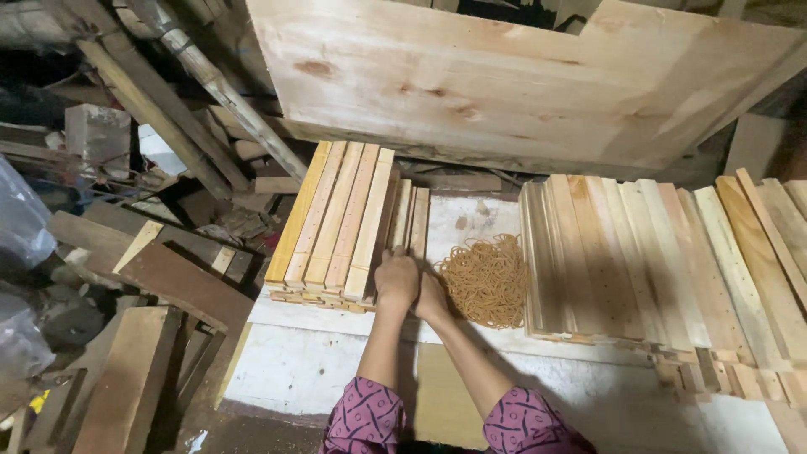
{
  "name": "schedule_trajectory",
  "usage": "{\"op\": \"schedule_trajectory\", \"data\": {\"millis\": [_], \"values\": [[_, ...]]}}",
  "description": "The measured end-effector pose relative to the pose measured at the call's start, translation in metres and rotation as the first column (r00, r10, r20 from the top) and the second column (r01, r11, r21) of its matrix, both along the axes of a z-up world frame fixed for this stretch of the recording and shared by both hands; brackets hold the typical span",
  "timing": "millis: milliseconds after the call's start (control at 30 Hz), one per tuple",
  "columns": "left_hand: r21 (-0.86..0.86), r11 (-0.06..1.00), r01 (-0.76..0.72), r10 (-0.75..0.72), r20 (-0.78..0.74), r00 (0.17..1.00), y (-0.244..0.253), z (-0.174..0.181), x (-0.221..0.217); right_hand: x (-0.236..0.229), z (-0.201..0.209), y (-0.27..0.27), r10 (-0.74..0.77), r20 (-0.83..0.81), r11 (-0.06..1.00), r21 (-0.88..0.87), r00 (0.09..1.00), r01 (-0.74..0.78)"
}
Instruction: The person repeatedly picks up thin wooden slats with pre-drilled holes, aligns them in pairs, and secures them with rubber bands. The person stacks the completed pairs on the left side of the table.
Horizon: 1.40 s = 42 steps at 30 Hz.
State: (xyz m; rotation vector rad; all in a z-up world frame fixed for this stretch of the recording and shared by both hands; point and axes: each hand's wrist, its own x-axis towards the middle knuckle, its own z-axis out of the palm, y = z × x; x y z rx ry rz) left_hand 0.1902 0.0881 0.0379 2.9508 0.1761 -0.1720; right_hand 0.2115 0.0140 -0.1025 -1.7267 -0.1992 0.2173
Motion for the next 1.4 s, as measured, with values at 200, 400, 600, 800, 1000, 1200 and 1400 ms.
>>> {"op": "schedule_trajectory", "data": {"millis": [200,400,600,800,1000,1200,1400], "values": [[0.159,0.987,0.03,-0.044,0.085,0.995,-0.027,-0.008,-0.02,-0.018,-0.023,-0.036,-0.053,0.028,0.993,-0.1,0.998,0.056],[-0.123,0.948,0.292,-0.226,0.384,0.895,-0.121,0.041,-0.083,-0.121,0.067,-0.148,-0.265,0.294,0.958,-0.027,0.918,0.285],[-0.445,0.465,0.765,-0.433,0.639,0.635,-0.252,0.092,-0.118,-0.194,0.098,-0.316,-0.558,0.218,0.825,0.25,0.801,0.507],[-0.548,0.026,0.836,-0.459,0.736,0.497,-0.368,0.104,-0.109,-0.218,0.184,-0.424,-0.733,0.636,0.278,-0.043,0.241,0.96],[-0.846,0.218,0.486,-0.731,0.188,0.656,-0.437,0.09,-0.103,-0.201,0.172,-0.497,-0.327,0.939,0.075,-0.086,0.106,0.993],[-0.884,0.211,0.416,-0.659,0.186,0.729,-0.45,0.08,-0.102,-0.194,0.176,-0.512,-0.406,0.86,0.128,-0.28,0.308,0.951],[-0.923,0.163,0.35,-0.549,0.209,0.809,-0.473,0.043,-0.081,-0.187,0.198,-0.477,-0.198,0.978,0.103,-0.039,0.059,0.994]]}}
